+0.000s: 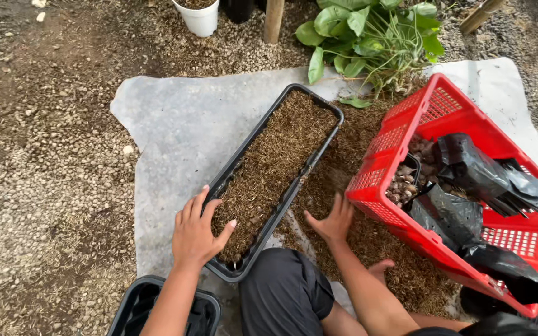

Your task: The person fills a black rectangular tray with soil, then places small seeds into the soil one by one. Finally, the person covers the seeds with more soil and pats it down.

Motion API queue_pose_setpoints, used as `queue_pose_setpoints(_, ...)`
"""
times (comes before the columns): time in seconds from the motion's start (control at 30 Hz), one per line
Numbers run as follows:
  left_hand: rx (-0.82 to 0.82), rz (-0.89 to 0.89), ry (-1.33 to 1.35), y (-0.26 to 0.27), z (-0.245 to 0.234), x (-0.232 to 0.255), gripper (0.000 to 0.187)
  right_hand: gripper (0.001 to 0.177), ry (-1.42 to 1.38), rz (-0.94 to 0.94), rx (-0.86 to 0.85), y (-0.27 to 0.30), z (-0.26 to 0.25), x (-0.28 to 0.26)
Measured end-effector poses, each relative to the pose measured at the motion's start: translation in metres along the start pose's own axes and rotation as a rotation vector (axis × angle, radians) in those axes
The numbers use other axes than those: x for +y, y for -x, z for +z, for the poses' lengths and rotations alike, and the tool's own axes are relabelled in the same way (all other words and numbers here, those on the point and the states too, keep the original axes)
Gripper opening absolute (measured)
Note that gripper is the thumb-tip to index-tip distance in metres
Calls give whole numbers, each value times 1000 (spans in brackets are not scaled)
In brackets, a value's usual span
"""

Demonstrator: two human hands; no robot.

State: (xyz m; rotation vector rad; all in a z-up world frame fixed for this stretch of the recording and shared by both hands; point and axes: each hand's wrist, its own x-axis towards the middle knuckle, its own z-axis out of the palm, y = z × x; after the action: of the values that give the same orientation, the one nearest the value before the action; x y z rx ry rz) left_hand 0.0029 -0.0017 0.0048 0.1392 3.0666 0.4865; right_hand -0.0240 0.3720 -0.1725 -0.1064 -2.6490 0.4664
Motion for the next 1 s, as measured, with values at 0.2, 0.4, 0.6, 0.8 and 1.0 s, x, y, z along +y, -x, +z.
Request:
queue_pose_setpoints(0.2, 16, -13, -3, 1, -1, 2, 65, 101, -355, -142, -186, -44, 95, 2)
queue_pose_setpoints(0.4, -14, -35, -15, -4, 6, -5, 64, 72, 189, 163, 133, -157, 74, 1)
queue_pose_setpoints(0.6, -5, -45, -4, -6, 9, -6, 62, 72, 317, -161, -155, -106, 105, 18)
queue_pose_setpoints(0.8, 7, -39, 28, -4, 6, -4, 56, 113, 74, -221, -520, -42, 27, -30)
queue_pose_setpoints(1.0, -30, -98, 58, -5, 0, -3, 60, 90, 154, -120, -660, -25, 43, -33)
